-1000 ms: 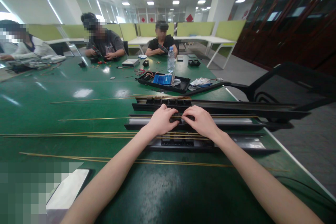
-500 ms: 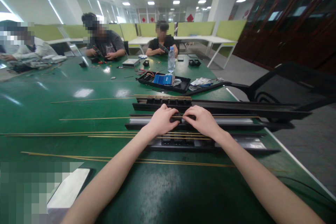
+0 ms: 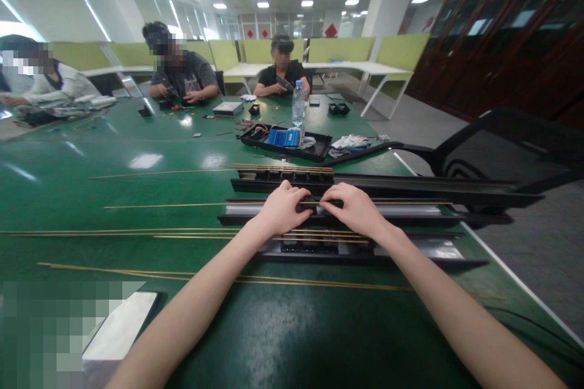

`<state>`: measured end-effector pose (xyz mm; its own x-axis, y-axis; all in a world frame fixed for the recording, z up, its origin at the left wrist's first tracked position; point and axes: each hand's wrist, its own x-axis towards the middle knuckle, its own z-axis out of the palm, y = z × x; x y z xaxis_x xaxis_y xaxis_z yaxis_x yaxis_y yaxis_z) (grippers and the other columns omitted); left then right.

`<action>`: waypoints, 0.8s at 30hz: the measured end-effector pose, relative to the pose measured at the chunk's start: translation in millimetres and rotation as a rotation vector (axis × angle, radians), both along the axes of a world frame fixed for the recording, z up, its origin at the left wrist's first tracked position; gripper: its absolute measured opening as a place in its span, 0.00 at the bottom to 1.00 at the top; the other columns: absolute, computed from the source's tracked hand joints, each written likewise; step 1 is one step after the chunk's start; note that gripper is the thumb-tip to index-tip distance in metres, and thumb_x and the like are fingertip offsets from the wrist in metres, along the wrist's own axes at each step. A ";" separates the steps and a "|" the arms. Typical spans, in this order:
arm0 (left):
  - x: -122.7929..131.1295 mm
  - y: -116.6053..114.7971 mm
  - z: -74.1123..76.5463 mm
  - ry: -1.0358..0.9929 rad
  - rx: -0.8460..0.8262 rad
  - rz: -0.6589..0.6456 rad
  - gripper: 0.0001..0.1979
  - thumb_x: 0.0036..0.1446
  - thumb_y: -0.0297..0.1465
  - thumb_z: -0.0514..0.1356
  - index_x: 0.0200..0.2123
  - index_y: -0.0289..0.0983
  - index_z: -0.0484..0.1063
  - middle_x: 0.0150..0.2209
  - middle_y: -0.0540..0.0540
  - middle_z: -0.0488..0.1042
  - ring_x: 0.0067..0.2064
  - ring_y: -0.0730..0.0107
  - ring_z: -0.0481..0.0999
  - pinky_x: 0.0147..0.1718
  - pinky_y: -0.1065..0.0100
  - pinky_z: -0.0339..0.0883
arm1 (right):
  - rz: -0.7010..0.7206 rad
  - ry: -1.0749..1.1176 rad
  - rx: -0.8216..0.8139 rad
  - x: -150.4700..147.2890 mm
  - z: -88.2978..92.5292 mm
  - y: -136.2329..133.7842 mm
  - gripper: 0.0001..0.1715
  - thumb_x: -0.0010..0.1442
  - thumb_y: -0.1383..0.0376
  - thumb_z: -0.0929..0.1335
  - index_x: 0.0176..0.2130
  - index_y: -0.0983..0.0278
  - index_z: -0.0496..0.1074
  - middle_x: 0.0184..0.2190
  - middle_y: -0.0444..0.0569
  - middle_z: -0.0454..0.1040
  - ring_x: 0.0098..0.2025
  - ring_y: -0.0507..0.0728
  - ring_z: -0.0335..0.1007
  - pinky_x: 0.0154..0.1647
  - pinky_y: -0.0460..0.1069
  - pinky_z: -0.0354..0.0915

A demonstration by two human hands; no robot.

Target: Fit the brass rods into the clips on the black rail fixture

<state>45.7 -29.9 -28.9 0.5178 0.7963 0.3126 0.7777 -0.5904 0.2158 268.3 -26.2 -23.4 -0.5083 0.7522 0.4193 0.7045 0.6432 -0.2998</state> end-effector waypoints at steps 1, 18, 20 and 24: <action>0.2 -0.1 0.3 0.001 -0.002 0.001 0.22 0.58 0.41 0.61 0.53 0.38 0.73 0.41 0.43 0.78 0.46 0.55 0.67 0.47 0.59 0.67 | 0.004 0.000 -0.002 0.3 0.2 -0.1 0.06 0.62 0.65 0.69 0.34 0.60 0.78 0.38 0.47 0.80 0.42 0.59 0.73 0.45 0.53 0.67; 1.6 -0.4 -0.3 -0.009 0.000 -0.006 0.21 0.58 0.41 0.61 0.53 0.38 0.73 0.41 0.44 0.79 0.46 0.56 0.67 0.46 0.59 0.68 | 0.014 -0.004 -0.009 6.1 3.6 1.9 0.05 0.61 0.65 0.70 0.33 0.59 0.78 0.37 0.46 0.80 0.42 0.59 0.73 0.45 0.53 0.67; 1.3 -0.2 -0.6 -0.008 0.000 -0.006 0.21 0.58 0.41 0.61 0.53 0.38 0.73 0.42 0.44 0.79 0.46 0.55 0.67 0.46 0.59 0.68 | 0.011 -0.004 -0.010 7.1 4.1 2.3 0.06 0.61 0.64 0.70 0.33 0.59 0.78 0.37 0.46 0.80 0.41 0.59 0.73 0.44 0.53 0.67; 1.2 0.2 -0.5 -0.009 -0.003 -0.004 0.21 0.58 0.41 0.61 0.53 0.38 0.73 0.42 0.44 0.79 0.46 0.56 0.67 0.47 0.59 0.68 | 0.004 0.003 -0.014 10.0 4.6 3.0 0.06 0.62 0.63 0.70 0.32 0.59 0.78 0.37 0.46 0.80 0.41 0.59 0.73 0.44 0.53 0.67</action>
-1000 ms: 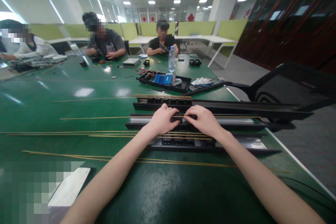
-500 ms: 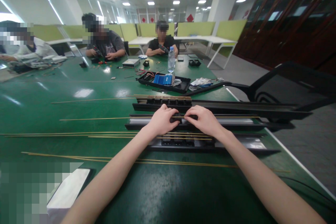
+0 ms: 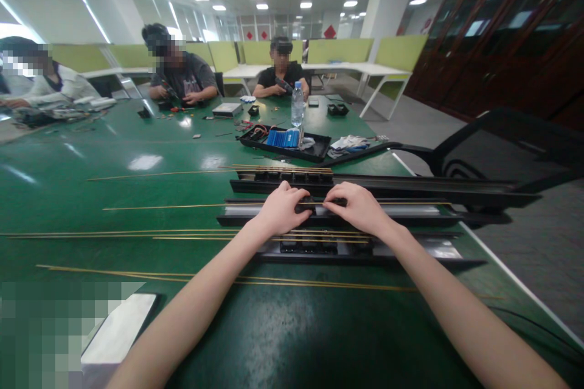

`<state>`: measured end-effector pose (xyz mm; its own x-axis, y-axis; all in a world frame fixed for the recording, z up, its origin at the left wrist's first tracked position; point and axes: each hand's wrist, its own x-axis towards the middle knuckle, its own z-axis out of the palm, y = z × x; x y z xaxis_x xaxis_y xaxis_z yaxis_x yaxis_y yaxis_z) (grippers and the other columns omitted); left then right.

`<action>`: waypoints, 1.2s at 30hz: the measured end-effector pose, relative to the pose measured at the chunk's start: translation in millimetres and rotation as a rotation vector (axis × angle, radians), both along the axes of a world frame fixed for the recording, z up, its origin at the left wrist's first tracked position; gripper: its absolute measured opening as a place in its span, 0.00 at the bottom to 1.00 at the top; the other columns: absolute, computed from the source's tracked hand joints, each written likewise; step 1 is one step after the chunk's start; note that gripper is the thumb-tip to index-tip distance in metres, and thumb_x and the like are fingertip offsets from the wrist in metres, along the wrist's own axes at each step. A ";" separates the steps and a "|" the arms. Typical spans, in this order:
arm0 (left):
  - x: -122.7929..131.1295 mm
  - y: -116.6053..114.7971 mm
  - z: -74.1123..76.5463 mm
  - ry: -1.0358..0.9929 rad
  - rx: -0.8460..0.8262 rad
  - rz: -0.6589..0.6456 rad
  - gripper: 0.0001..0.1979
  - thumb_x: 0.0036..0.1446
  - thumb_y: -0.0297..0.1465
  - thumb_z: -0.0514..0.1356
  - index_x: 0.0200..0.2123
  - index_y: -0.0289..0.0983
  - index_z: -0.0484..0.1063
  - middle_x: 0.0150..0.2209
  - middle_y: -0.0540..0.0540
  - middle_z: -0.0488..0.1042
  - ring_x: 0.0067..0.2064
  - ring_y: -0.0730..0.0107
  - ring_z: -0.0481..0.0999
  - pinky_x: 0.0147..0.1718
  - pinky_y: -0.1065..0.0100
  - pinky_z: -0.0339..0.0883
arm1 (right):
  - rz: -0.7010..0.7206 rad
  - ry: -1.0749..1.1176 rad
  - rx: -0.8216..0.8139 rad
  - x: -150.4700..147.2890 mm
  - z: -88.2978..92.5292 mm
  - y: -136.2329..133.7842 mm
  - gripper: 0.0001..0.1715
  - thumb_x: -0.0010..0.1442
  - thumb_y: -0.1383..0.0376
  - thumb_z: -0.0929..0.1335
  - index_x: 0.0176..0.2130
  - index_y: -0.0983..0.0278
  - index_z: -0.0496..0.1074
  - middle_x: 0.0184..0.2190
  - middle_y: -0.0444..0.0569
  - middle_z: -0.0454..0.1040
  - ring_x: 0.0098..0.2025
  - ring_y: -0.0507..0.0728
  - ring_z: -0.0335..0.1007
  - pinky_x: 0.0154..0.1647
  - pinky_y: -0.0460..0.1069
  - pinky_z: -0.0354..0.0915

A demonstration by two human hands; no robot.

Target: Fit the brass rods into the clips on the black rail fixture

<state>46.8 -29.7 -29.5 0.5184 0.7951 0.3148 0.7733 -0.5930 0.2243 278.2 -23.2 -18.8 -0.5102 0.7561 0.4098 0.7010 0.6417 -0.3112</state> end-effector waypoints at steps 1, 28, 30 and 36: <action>0.1 0.0 0.2 0.000 -0.002 0.001 0.21 0.58 0.41 0.61 0.53 0.38 0.73 0.42 0.44 0.79 0.46 0.56 0.67 0.47 0.59 0.68 | 0.000 0.001 -0.003 0.8 0.2 0.1 0.07 0.62 0.63 0.70 0.32 0.59 0.78 0.37 0.46 0.80 0.41 0.59 0.73 0.44 0.52 0.67; 0.5 -2.2 4.1 0.015 -0.011 0.008 0.21 0.59 0.41 0.61 0.53 0.38 0.73 0.42 0.44 0.79 0.47 0.55 0.67 0.46 0.59 0.68 | 0.071 0.046 -0.103 26.4 5.6 10.9 0.08 0.59 0.60 0.71 0.31 0.60 0.78 0.35 0.47 0.80 0.39 0.58 0.74 0.45 0.53 0.68; 0.7 -2.4 4.6 0.016 -0.013 0.009 0.21 0.59 0.41 0.61 0.53 0.39 0.72 0.41 0.44 0.79 0.46 0.55 0.67 0.46 0.59 0.68 | 0.089 0.056 -0.115 27.4 6.7 11.2 0.08 0.59 0.60 0.71 0.31 0.60 0.79 0.35 0.47 0.80 0.39 0.58 0.75 0.45 0.53 0.68; 0.9 -2.4 4.7 0.010 -0.023 0.009 0.21 0.59 0.41 0.61 0.53 0.39 0.72 0.41 0.44 0.79 0.46 0.55 0.67 0.47 0.59 0.67 | 0.109 0.078 -0.132 28.8 8.0 11.7 0.09 0.59 0.60 0.71 0.29 0.60 0.79 0.37 0.48 0.80 0.40 0.59 0.76 0.46 0.53 0.69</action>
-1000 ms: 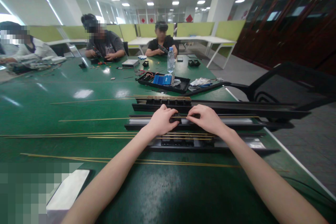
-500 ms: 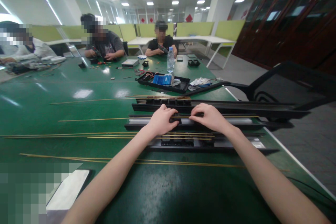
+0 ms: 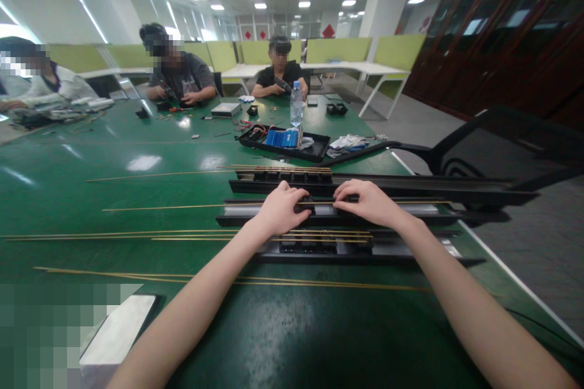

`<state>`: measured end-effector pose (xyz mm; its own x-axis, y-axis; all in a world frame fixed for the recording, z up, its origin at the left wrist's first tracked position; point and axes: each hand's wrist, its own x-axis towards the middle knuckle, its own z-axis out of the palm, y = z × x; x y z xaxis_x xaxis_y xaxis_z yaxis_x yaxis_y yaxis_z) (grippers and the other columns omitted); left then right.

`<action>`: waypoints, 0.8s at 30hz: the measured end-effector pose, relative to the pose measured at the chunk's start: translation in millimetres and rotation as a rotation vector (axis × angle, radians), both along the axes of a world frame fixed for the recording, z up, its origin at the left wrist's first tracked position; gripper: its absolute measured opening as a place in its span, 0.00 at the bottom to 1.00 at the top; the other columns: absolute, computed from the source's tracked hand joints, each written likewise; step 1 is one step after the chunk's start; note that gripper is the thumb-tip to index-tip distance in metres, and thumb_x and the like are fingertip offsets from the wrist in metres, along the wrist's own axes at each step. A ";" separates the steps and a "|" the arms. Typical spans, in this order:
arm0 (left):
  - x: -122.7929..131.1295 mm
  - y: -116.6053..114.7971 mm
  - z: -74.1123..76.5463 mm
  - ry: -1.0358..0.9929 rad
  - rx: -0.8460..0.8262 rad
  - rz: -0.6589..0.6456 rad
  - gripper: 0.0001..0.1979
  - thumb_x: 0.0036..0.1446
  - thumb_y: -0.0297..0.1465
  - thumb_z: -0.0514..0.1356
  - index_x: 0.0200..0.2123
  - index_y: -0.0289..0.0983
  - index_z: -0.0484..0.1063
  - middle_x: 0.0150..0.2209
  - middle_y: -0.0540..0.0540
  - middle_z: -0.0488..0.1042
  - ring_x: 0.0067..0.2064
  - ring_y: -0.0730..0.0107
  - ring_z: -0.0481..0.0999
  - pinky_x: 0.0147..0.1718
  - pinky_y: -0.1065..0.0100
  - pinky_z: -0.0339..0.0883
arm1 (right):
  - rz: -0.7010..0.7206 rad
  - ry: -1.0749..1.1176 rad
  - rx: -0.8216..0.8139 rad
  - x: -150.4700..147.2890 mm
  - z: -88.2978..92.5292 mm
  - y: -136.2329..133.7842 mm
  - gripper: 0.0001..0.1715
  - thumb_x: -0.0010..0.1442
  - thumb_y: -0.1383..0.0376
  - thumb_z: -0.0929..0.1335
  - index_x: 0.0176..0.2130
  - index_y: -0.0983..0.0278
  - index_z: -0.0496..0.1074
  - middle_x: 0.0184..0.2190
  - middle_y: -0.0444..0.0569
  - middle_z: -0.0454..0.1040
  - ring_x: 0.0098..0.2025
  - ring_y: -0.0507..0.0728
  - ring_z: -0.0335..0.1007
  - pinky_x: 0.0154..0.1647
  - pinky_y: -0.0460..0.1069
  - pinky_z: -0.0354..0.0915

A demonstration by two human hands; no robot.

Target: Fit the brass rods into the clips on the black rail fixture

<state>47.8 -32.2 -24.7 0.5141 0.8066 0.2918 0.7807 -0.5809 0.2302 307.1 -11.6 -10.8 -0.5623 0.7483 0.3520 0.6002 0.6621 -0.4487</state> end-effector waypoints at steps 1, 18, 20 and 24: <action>0.0 0.2 -0.4 -0.002 -0.001 0.000 0.21 0.59 0.41 0.61 0.53 0.39 0.72 0.41 0.44 0.79 0.46 0.55 0.67 0.47 0.59 0.67 | 0.000 0.001 -0.002 0.4 0.1 0.1 0.09 0.59 0.60 0.71 0.30 0.60 0.79 0.37 0.48 0.80 0.40 0.59 0.76 0.46 0.54 0.69; 0.1 0.2 0.0 0.003 0.000 0.002 0.20 0.59 0.41 0.61 0.53 0.39 0.73 0.40 0.44 0.79 0.46 0.55 0.67 0.47 0.58 0.67 | 0.039 0.044 -0.069 11.6 -0.7 5.3 0.09 0.58 0.58 0.71 0.32 0.59 0.81 0.41 0.48 0.81 0.44 0.60 0.77 0.50 0.55 0.69; -0.1 0.3 -0.9 -0.001 0.005 0.000 0.20 0.59 0.41 0.61 0.52 0.39 0.73 0.41 0.44 0.79 0.46 0.55 0.67 0.47 0.58 0.67 | 0.037 0.055 -0.077 12.6 0.4 5.2 0.08 0.58 0.59 0.71 0.31 0.59 0.80 0.40 0.48 0.81 0.44 0.60 0.77 0.51 0.55 0.69; -0.4 0.0 -1.2 0.002 0.010 0.001 0.21 0.59 0.41 0.61 0.53 0.39 0.73 0.41 0.44 0.79 0.46 0.55 0.67 0.46 0.59 0.67 | 0.016 0.065 -0.041 7.1 0.3 2.6 0.08 0.59 0.60 0.71 0.33 0.59 0.80 0.39 0.48 0.81 0.43 0.59 0.77 0.49 0.54 0.69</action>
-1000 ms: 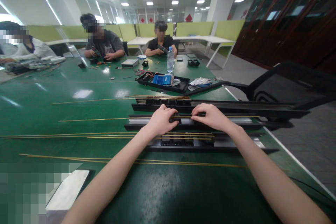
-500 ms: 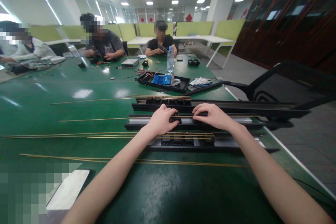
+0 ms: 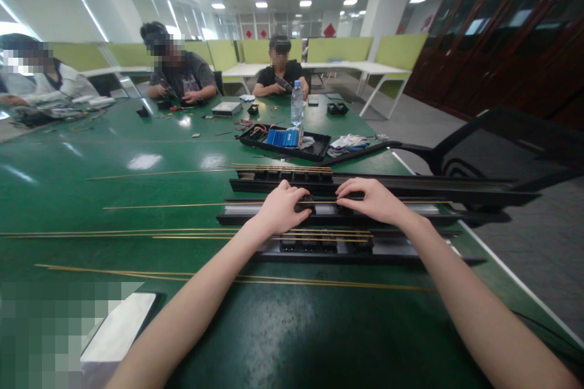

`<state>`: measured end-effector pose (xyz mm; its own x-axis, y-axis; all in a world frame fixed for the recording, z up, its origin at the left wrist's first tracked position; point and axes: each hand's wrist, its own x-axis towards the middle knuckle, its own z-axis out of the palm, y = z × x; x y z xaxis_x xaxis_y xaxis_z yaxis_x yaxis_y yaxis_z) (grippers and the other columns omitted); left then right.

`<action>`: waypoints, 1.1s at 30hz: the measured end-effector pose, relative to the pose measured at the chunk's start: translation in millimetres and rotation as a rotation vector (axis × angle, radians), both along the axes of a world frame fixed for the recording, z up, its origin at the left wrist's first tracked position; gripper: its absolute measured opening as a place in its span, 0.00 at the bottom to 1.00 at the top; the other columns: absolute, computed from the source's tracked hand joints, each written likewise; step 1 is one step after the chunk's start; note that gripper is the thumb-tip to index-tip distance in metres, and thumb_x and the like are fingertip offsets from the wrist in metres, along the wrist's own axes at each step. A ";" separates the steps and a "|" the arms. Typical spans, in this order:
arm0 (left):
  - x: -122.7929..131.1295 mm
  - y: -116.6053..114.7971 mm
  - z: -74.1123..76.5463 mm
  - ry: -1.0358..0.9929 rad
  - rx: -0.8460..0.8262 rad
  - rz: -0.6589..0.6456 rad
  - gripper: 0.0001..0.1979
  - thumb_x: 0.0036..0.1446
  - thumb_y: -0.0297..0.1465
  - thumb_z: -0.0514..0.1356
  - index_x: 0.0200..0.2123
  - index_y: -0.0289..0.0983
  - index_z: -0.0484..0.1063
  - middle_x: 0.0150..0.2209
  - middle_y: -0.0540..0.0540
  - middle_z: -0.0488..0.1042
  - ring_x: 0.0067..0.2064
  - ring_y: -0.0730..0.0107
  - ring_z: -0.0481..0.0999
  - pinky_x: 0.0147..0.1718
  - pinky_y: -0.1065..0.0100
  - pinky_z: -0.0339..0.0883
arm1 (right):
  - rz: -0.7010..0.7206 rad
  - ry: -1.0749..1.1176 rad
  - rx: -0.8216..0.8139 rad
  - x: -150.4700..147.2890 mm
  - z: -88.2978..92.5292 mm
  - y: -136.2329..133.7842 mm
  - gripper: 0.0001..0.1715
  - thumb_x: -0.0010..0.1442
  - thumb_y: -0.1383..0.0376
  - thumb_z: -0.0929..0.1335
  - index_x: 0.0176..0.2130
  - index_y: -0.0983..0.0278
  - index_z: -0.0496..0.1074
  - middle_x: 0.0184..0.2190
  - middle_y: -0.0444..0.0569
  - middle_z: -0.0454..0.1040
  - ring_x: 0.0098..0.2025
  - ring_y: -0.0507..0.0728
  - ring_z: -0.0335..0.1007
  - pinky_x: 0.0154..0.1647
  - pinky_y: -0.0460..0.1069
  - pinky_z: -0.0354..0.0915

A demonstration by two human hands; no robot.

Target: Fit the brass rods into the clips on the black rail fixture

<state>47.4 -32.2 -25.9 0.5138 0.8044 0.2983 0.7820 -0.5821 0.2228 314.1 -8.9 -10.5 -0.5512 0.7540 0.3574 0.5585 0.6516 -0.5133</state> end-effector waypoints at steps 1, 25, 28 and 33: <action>0.0 -0.1 0.1 0.002 0.000 0.000 0.21 0.59 0.41 0.61 0.53 0.39 0.73 0.41 0.44 0.79 0.46 0.55 0.67 0.46 0.59 0.67 | -0.011 -0.006 0.023 -3.7 -1.0 -1.4 0.08 0.60 0.60 0.70 0.34 0.59 0.80 0.39 0.47 0.81 0.42 0.59 0.76 0.49 0.54 0.69; -4.5 -0.9 -2.9 0.011 0.012 0.004 0.21 0.59 0.41 0.59 0.53 0.39 0.72 0.44 0.44 0.79 0.48 0.55 0.68 0.49 0.59 0.67 | -0.070 -0.227 0.273 -47.4 -15.2 -16.4 0.10 0.64 0.60 0.67 0.39 0.60 0.78 0.40 0.49 0.81 0.44 0.61 0.75 0.46 0.55 0.68; -4.2 -0.2 -3.7 0.009 0.009 0.012 0.21 0.59 0.42 0.59 0.53 0.40 0.72 0.43 0.44 0.79 0.48 0.55 0.68 0.49 0.59 0.68 | -0.066 -0.227 0.272 -47.6 -13.8 -16.1 0.10 0.64 0.60 0.67 0.39 0.60 0.78 0.40 0.50 0.81 0.44 0.61 0.75 0.46 0.55 0.68; -5.2 -0.6 -1.5 0.011 0.010 -0.002 0.21 0.59 0.41 0.59 0.53 0.39 0.72 0.44 0.44 0.79 0.48 0.55 0.68 0.49 0.58 0.68 | -0.065 -0.218 0.266 -47.8 -13.5 -15.6 0.11 0.63 0.60 0.67 0.39 0.60 0.78 0.40 0.50 0.81 0.43 0.62 0.75 0.46 0.56 0.69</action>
<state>42.2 -32.8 -27.5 0.5184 0.8006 0.3007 0.7835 -0.5855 0.2082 266.3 -24.5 -24.0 -0.5902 0.6862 0.4252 0.6810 0.7060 -0.1943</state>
